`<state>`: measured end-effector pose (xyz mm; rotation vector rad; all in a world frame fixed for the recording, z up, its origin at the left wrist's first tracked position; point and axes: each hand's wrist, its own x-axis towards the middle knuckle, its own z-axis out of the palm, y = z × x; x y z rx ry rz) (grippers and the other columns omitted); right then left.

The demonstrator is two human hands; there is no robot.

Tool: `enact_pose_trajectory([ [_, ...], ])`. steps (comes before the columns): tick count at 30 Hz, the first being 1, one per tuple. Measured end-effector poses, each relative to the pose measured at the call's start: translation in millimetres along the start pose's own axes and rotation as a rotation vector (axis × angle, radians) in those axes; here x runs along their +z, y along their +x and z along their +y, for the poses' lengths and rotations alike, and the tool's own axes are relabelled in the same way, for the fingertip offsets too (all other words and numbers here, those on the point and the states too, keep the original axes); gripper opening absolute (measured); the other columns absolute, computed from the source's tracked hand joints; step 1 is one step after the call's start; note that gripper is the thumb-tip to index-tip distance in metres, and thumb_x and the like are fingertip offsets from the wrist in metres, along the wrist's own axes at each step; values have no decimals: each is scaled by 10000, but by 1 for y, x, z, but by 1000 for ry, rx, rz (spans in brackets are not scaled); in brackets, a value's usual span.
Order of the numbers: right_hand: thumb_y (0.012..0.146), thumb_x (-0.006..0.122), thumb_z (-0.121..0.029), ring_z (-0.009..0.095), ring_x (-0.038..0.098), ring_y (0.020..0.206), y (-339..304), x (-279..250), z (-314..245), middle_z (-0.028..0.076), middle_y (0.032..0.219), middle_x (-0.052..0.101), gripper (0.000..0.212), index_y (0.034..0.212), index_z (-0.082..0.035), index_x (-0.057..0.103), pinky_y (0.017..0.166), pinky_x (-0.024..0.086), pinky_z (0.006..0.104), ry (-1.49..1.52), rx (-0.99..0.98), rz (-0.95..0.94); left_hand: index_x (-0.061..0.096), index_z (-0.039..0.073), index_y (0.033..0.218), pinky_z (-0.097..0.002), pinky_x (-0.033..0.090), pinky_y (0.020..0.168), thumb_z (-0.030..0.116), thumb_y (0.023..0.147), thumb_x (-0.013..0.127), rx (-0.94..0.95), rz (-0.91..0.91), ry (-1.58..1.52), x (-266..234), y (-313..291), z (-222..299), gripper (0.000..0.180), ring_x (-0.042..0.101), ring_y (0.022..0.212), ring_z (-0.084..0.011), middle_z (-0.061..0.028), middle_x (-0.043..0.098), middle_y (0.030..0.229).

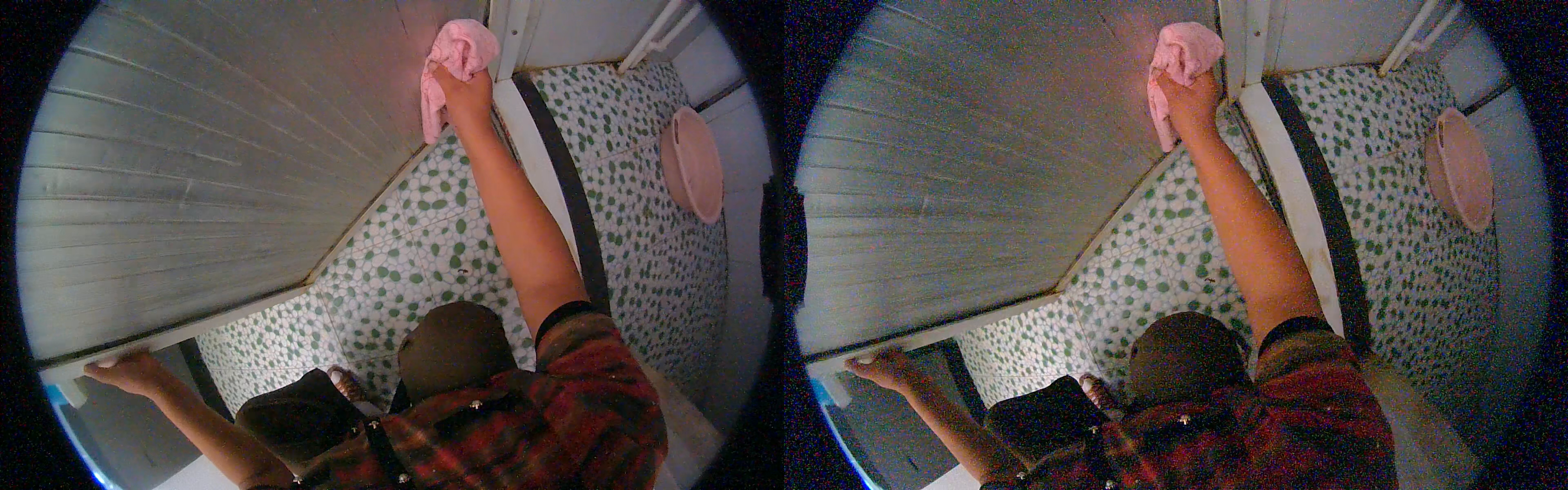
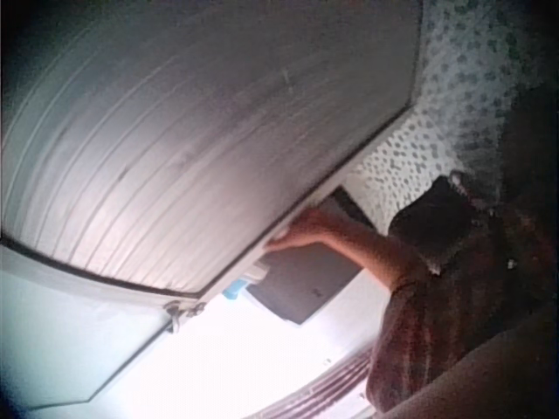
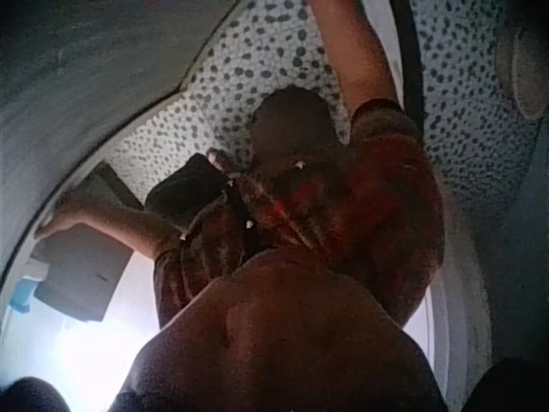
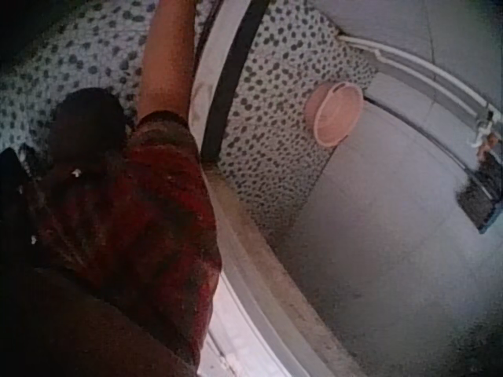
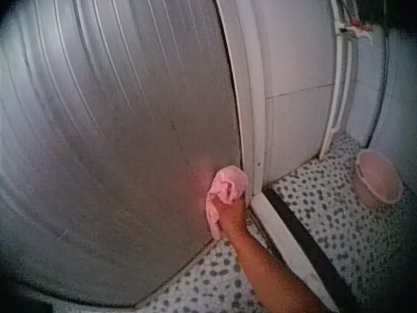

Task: The person wipes a metal door with a pink cloth, removes a protective film strip from the door frame, and continues wiping the surface. The person then rinses the cloth in a blue basin at the sink.

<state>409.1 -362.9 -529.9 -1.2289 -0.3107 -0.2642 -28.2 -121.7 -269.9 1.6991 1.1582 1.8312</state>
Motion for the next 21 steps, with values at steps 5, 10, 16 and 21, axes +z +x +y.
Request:
enact_pose_trajectory([
  [5, 711, 710, -95, 161, 587, 855, -2, 0, -14, 91, 951, 614, 348, 1003, 25, 563, 731, 480, 275, -60, 83, -13, 306, 68, 1324, -434, 345, 956, 449, 889, 353, -150, -73, -159, -22, 29, -27, 580, 404, 1145, -310, -146, 381, 1308],
  [10, 704, 718, -131, 176, 595, 834, -8, -9, 5, 99, 919, 628, 362, 990, 39, 575, 727, 477, 296, -176, 56, -15, 263, 258, 1351, -386, 478, 774, 187, 909, 374, -180, -198, -338, -49, 64, -61, 461, 566, 804, -193, -44, 554, 1086],
  [16, 699, 694, -108, 277, 600, 898, -32, -24, 36, 144, 989, 617, 379, 1039, -5, 561, 776, 471, 358, -486, 337, -44, 319, -1, 1306, -412, 328, 1002, 462, 886, 387, 382, -261, 765, -44, 69, -74, 629, 399, 1180, -298, -157, 374, 1323],
  [21, 695, 724, -117, 207, 572, 933, -32, -25, 28, 123, 1081, 584, 446, 1077, 22, 542, 780, 467, 325, -240, 364, 19, 328, 2, 1290, -415, 367, 963, 452, 909, 351, 5, -73, -104, -12, 27, -25, 589, 411, 1150, -292, -156, 378, 1301],
])
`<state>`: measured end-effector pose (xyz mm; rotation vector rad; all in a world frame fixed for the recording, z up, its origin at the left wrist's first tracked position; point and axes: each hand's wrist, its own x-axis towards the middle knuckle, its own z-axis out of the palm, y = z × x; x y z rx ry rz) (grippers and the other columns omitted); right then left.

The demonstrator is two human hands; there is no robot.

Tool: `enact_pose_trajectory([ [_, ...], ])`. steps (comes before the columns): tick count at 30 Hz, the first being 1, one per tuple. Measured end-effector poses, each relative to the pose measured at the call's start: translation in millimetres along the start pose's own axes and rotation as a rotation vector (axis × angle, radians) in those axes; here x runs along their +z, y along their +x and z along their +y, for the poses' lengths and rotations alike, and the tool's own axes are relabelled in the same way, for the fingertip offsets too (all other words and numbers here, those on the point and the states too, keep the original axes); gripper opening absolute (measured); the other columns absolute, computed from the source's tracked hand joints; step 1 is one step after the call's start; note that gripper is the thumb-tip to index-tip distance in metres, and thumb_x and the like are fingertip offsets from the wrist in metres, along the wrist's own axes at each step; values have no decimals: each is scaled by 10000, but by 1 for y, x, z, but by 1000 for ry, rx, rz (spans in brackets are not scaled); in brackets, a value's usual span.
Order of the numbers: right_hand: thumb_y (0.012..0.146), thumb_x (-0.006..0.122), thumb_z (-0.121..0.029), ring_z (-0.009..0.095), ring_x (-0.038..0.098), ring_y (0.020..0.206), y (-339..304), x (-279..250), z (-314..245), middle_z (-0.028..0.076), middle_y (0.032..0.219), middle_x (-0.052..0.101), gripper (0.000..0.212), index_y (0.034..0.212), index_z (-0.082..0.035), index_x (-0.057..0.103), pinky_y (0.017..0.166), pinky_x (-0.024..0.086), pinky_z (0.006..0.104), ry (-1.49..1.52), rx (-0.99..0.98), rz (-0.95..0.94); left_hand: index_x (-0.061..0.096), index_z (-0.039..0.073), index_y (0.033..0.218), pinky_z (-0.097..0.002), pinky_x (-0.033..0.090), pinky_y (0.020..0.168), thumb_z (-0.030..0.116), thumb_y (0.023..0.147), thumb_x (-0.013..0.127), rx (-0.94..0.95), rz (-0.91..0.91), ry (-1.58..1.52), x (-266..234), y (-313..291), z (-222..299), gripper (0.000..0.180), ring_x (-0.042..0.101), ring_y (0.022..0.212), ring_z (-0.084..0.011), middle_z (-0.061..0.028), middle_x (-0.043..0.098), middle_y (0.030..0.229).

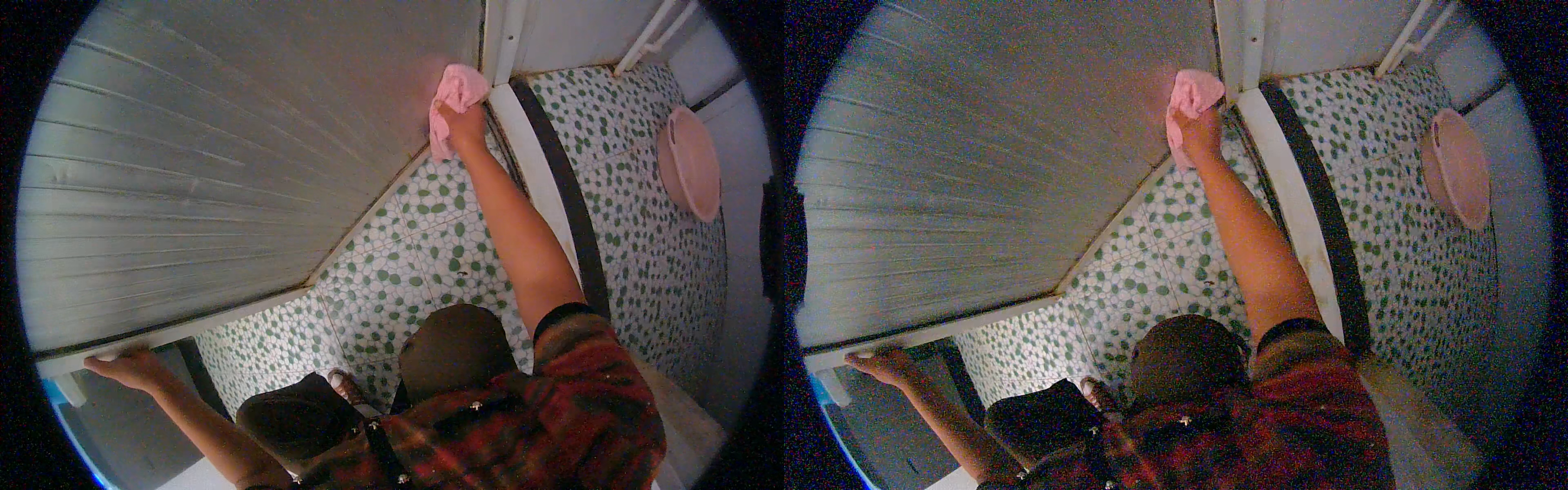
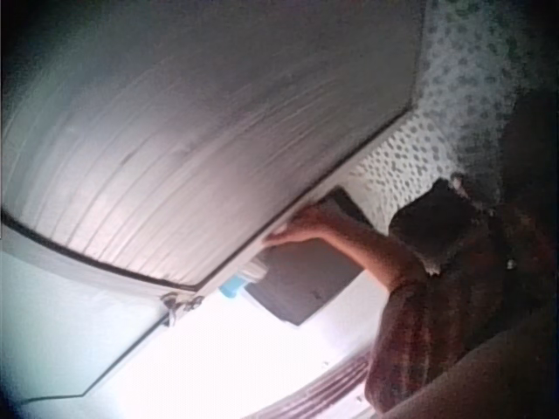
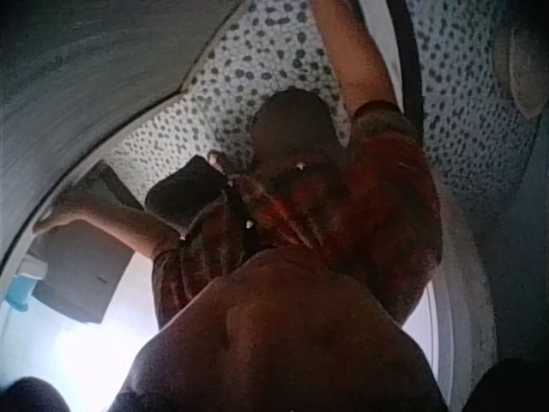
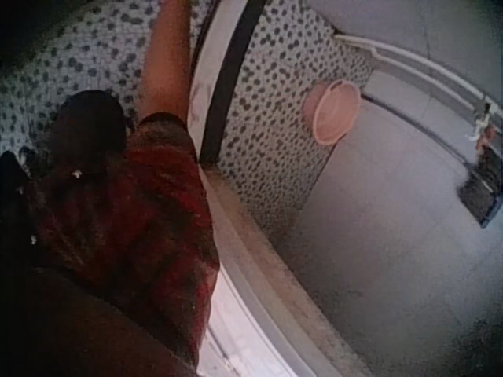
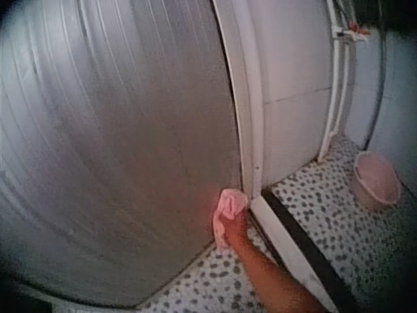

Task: The person wipes a metal door with a pink cloth, removes a protective film strip from the door frame, and continues wiping the surface. The person then rinses the cloth in a blue basin at the sink.

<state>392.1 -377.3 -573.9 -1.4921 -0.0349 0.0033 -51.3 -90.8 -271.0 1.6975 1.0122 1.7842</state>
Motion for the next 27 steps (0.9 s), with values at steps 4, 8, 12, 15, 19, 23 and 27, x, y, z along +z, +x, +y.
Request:
enact_pose_trajectory([
  [4, 714, 715, -94, 156, 578, 881, 17, 5, -34, 89, 1009, 598, 376, 1032, 26, 553, 739, 476, 279, 65, -365, -49, 366, 45, 1252, -462, 371, 946, 451, 914, 341, -35, 87, 4, 13, -30, 28, 529, 414, 1131, -312, -159, 380, 1276],
  [8, 723, 710, -96, 137, 586, 792, 23, 8, -53, 67, 883, 623, 302, 969, 23, 581, 701, 478, 257, 85, -535, 18, 360, 50, 1244, -468, 357, 956, 438, 918, 333, 11, 29, 33, 10, -36, 32, 508, 400, 1141, -312, -162, 380, 1267],
  [12, 706, 722, -113, 167, 594, 806, 27, 8, -39, 85, 911, 626, 337, 980, 24, 582, 709, 481, 279, 5, -385, 24, 325, 38, 1275, -452, 308, 1001, 450, 916, 330, -146, -3, -238, 4, -27, 31, 546, 370, 1177, -297, -156, 372, 1289],
  [15, 701, 725, -130, 189, 598, 827, 27, 5, -20, 101, 928, 626, 367, 997, 31, 578, 729, 480, 297, -155, -333, 45, 285, 35, 1321, -446, 283, 1015, 449, 912, 333, -163, 99, -122, 4, -24, 31, 585, 341, 1208, -304, -155, 336, 1333],
  [19, 717, 710, -141, 192, 600, 843, 12, -4, -22, 108, 921, 630, 350, 997, 25, 584, 741, 470, 305, -160, -418, 72, 218, 30, 1372, -413, 278, 1025, 395, 912, 357, -181, 57, -112, 12, -28, 33, 604, 313, 1244, -304, -162, 274, 1386],
  [23, 727, 701, -138, 183, 602, 850, -5, -8, -86, 102, 915, 635, 322, 988, 18, 594, 754, 463, 295, 107, -379, 27, 205, 23, 1379, -360, 319, 992, 399, 910, 378, -33, 114, 2, 12, -42, 43, 626, 334, 1242, -292, -157, 268, 1396],
  [27, 715, 715, -165, 210, 605, 817, 0, -6, -181, 113, 882, 634, 341, 974, 15, 587, 733, 469, 310, 103, -480, 13, 206, 50, 1386, -351, 305, 996, 464, 902, 381, -241, 97, -207, 14, -47, 59, 661, 331, 1248, -291, -144, 246, 1415],
])
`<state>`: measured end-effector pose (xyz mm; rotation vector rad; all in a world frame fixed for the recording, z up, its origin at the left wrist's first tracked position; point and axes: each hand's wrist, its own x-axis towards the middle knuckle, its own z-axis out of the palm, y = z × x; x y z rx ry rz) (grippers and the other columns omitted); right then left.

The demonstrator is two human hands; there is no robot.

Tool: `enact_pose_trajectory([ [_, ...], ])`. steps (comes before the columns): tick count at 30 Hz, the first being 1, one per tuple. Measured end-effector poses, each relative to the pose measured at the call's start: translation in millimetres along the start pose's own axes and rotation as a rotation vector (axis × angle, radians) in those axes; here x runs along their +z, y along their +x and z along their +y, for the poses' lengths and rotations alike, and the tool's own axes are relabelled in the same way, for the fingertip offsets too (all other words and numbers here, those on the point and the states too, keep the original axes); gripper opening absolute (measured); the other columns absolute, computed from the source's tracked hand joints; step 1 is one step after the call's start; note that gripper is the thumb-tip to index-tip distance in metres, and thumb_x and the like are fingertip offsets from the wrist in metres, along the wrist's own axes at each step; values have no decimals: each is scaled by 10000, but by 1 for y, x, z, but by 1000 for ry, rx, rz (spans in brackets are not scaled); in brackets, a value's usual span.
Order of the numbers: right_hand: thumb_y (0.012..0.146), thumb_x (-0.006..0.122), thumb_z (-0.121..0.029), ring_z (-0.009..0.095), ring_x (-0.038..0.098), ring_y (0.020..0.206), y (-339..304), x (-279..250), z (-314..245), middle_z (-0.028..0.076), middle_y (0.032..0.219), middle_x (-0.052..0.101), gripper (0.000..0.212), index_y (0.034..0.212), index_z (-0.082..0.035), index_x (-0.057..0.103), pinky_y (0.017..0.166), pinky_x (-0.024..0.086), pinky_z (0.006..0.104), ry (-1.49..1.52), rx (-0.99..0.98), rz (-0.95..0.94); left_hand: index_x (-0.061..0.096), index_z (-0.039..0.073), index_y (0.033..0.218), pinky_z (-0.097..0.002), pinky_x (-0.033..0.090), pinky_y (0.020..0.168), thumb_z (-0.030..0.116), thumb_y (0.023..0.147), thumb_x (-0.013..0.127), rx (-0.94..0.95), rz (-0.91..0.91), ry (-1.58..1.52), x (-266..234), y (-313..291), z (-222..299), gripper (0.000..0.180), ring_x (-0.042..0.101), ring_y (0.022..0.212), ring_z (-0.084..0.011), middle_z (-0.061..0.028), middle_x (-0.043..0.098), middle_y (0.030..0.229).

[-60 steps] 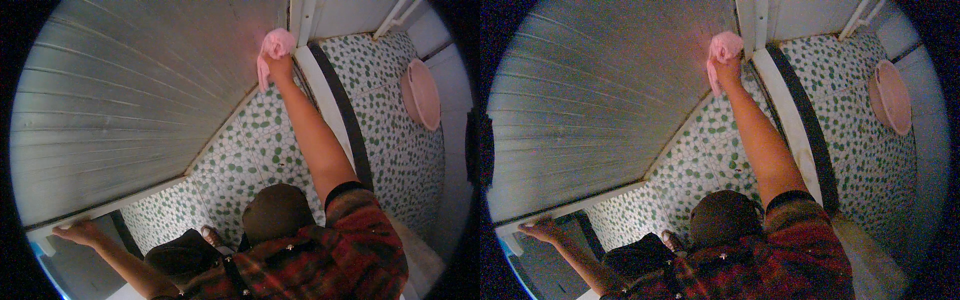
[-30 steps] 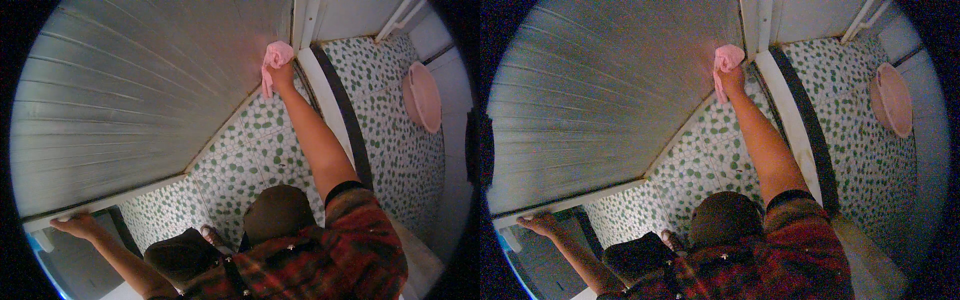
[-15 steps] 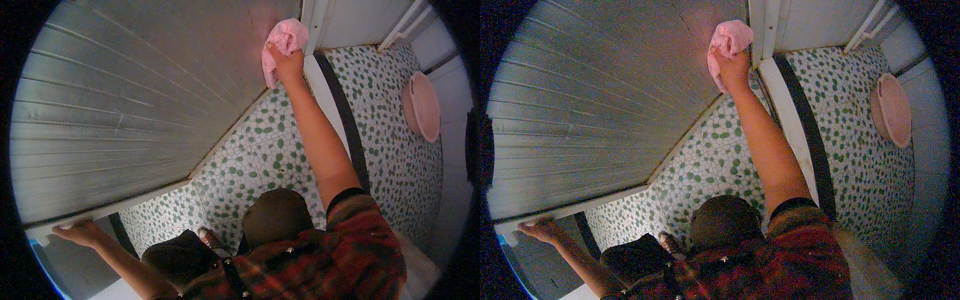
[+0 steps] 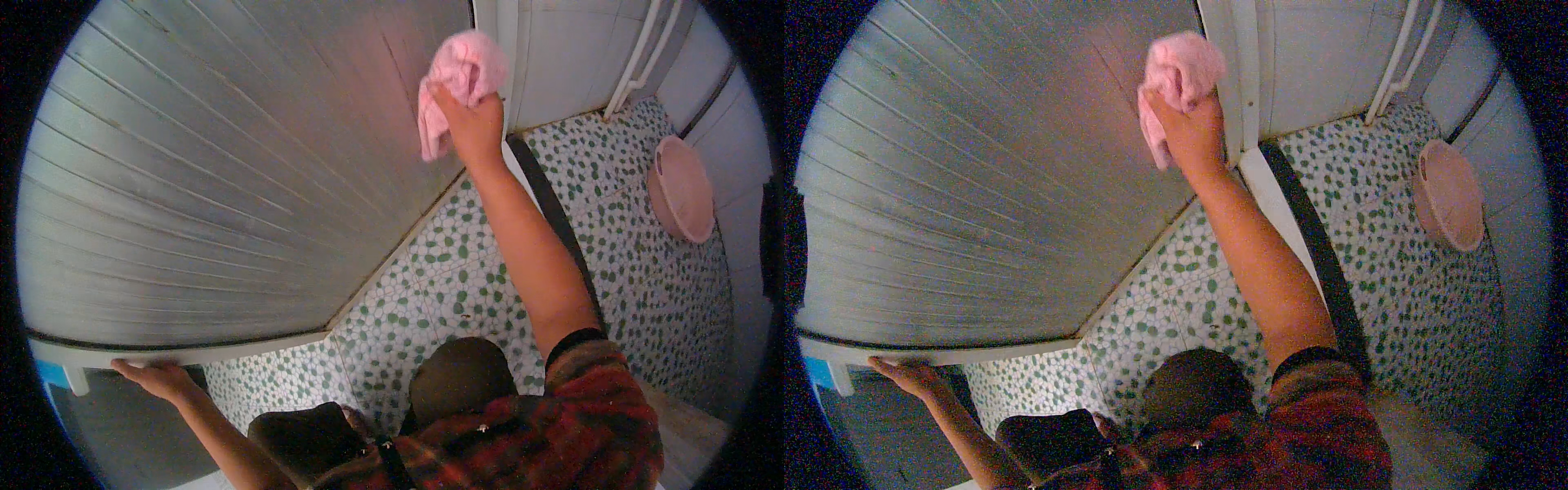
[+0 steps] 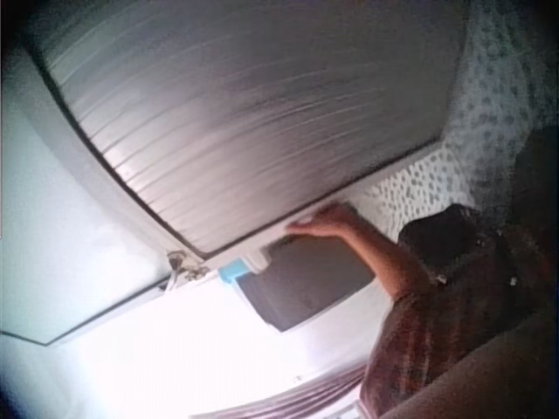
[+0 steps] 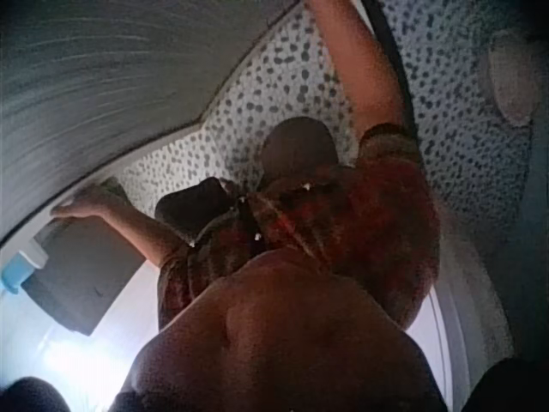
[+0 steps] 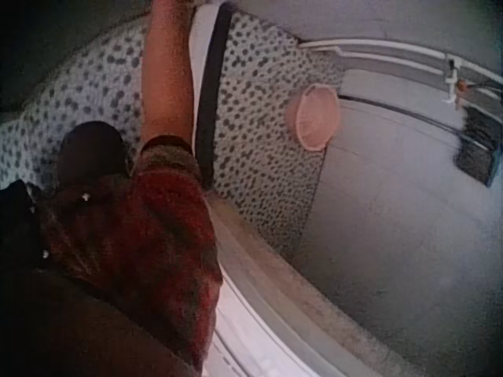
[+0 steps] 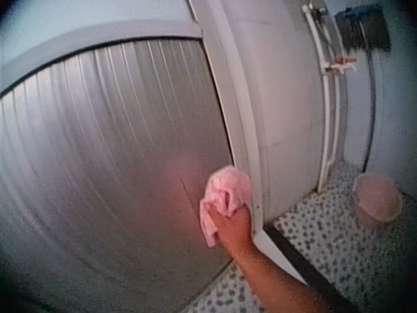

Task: The person wipes a metal door with a pink cloth, removes a protective film strip from the door frame, and continues wiping the surface. The person then rinses the cloth in a blue basin at the sink.

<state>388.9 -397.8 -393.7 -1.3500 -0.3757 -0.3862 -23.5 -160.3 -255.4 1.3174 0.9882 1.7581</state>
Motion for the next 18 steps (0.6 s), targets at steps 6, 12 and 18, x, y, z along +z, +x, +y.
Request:
enact_pose_trajectory([
  [6, 688, 740, -196, 147, 589, 786, 36, 32, -64, 93, 877, 631, 364, 934, 27, 591, 695, 466, 277, 74, -103, -44, 197, 81, 1399, -391, 215, 1044, 513, 894, 374, -73, 20, -50, 8, -4, 5, 688, 280, 1272, -287, -139, 221, 1429],
  [12, 692, 732, -181, 145, 593, 795, 41, 40, -63, 87, 883, 631, 354, 941, 25, 589, 694, 468, 275, -73, -82, -53, 193, 73, 1400, -411, 195, 1055, 517, 887, 388, -110, -5, -161, -5, 9, -7, 705, 269, 1277, -298, -146, 221, 1426],
  [18, 707, 707, -139, 166, 605, 814, 47, 36, -60, 100, 917, 627, 357, 987, 36, 573, 701, 479, 286, -22, -108, -153, 195, 73, 1398, -419, 187, 1061, 504, 883, 404, -116, 14, -160, -21, 26, -21, 703, 252, 1286, -302, -155, 208, 1428],
])
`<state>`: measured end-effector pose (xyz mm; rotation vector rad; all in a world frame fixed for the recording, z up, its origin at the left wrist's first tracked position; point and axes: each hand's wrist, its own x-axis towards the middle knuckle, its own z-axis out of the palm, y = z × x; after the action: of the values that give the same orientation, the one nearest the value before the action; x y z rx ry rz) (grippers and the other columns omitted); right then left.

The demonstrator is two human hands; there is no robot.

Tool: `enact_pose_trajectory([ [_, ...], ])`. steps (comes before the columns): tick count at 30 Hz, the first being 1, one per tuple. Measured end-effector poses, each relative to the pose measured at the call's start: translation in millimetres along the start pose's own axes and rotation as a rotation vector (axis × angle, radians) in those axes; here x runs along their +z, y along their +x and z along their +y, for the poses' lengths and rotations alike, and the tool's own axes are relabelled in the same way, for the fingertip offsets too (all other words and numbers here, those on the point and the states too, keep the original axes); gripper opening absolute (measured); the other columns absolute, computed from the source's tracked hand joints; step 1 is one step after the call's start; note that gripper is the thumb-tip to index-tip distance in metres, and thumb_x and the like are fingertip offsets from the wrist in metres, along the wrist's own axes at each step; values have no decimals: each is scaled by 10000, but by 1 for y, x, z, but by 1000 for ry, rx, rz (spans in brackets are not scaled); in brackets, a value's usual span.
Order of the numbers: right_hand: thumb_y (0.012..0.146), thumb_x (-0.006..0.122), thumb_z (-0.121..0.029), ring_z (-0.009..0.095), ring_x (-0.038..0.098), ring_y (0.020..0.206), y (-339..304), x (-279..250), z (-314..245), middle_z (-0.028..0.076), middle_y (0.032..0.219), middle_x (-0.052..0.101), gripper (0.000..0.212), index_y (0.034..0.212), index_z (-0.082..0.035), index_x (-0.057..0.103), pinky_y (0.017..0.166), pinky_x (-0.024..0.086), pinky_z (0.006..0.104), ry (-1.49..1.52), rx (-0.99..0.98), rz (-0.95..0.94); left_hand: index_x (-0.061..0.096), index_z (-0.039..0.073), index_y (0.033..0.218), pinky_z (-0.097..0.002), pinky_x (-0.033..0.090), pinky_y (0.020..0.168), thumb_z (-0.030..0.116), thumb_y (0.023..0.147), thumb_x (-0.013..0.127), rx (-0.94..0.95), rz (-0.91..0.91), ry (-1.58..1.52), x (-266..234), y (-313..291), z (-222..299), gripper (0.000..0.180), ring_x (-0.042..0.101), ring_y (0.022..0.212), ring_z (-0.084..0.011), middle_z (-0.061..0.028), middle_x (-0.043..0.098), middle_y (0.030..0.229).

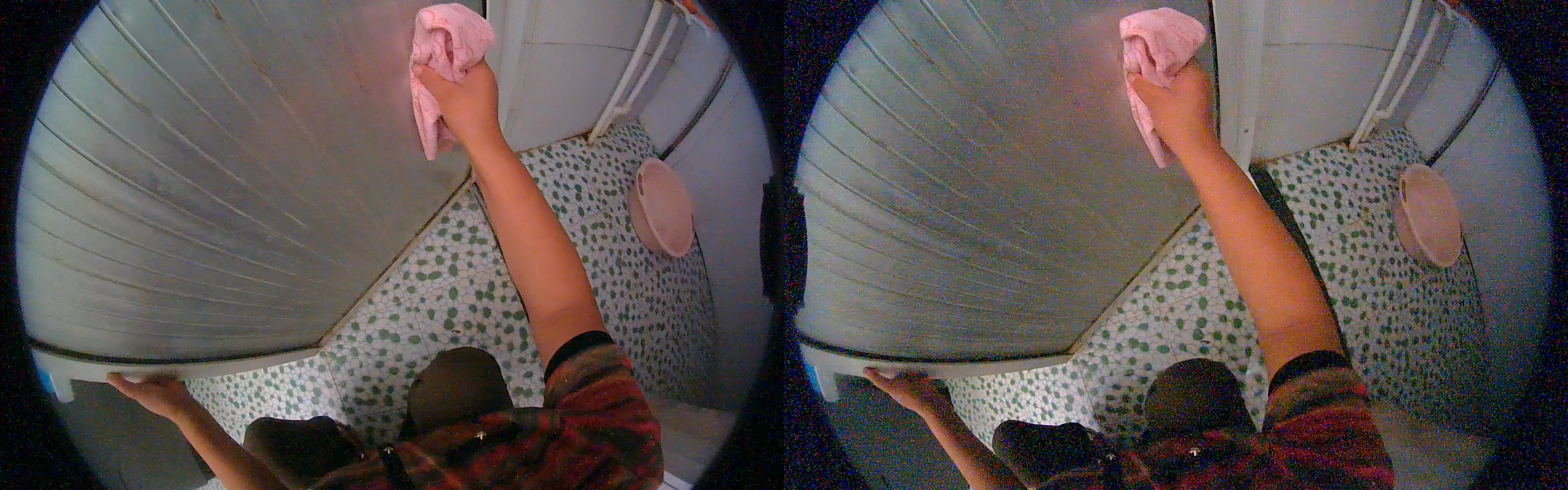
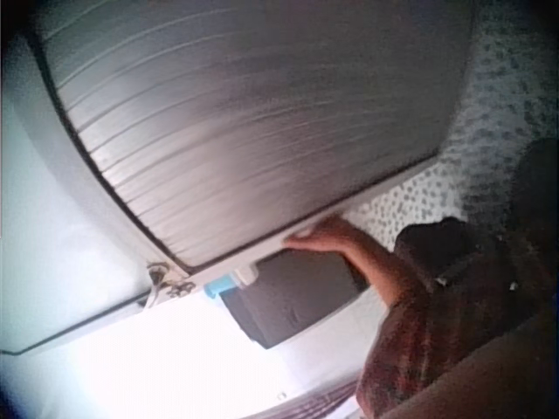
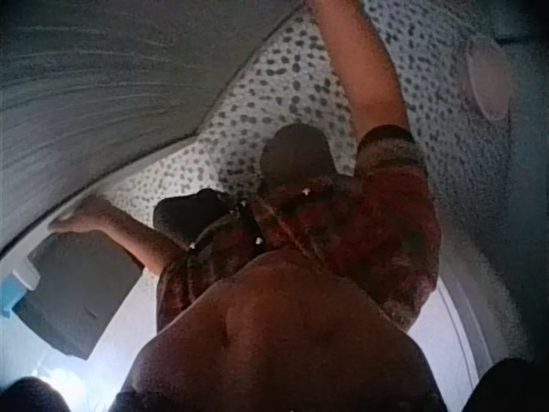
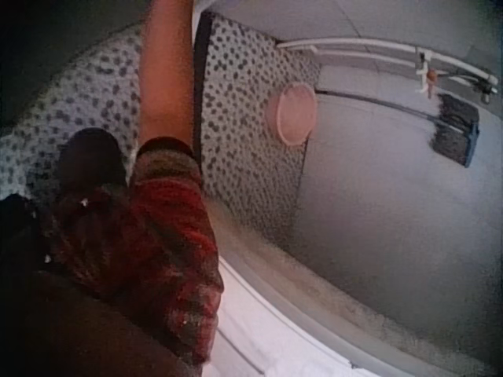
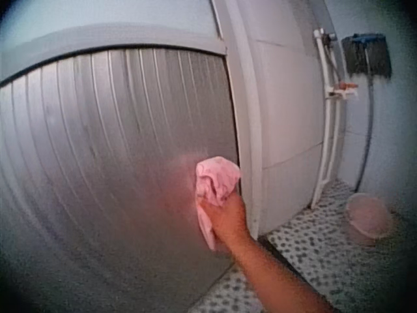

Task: The person wipes a metal door with a pink cloth, removes a protective film strip from the door frame, and continues wiping the surface. The person then rinses the cloth in a blue basin at the sink.

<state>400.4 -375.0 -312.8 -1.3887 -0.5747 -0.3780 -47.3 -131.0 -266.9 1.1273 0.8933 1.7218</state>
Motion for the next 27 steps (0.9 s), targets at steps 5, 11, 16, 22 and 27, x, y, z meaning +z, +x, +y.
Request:
enact_pose_trajectory([
  [5, 713, 694, -105, 170, 604, 815, 1, 2, 1, 103, 919, 626, 347, 1000, 43, 566, 706, 481, 289, -107, 29, 28, 166, 78, 1404, -454, 167, 1065, 483, 888, 385, 81, -1, 182, -2, 4, -6, 692, 213, 1308, -316, -161, 168, 1442],
  [11, 710, 700, -106, 171, 605, 807, -9, 8, 9, 111, 911, 627, 336, 978, 48, 569, 697, 483, 289, -94, 28, 60, 241, 15, 1346, -437, 302, 1012, 190, 875, 407, 269, -51, 373, -16, 15, -14, 529, 362, 1211, -337, -215, 320, 1344],
  [16, 708, 707, -112, 172, 608, 774, -21, 7, 9, 106, 883, 629, 329, 961, 51, 573, 679, 485, 285, -34, 159, 44, 348, -3, 1281, -451, 285, 1006, 361, 884, 401, 193, -15, 380, -10, 21, -17, 541, 393, 1178, -330, -197, 385, 1301],
  [22, 711, 712, -124, 171, 610, 766, -33, 12, 25, 97, 859, 635, 293, 911, 53, 591, 678, 482, 280, -107, 154, 66, 401, 12, 1247, -455, 276, 1008, 415, 886, 380, 174, 15, 205, 9, 22, -16, 542, 409, 1161, -324, -183, 420, 1276],
  [27, 715, 713, -136, 165, 609, 759, -41, 18, 54, 95, 845, 639, 274, 872, 59, 601, 682, 479, 281, -125, 79, 122, 418, 15, 1232, -449, 315, 981, 399, 896, 350, 237, 26, 342, 11, 33, -23, 514, 435, 1130, -316, -182, 448, 1243],
])
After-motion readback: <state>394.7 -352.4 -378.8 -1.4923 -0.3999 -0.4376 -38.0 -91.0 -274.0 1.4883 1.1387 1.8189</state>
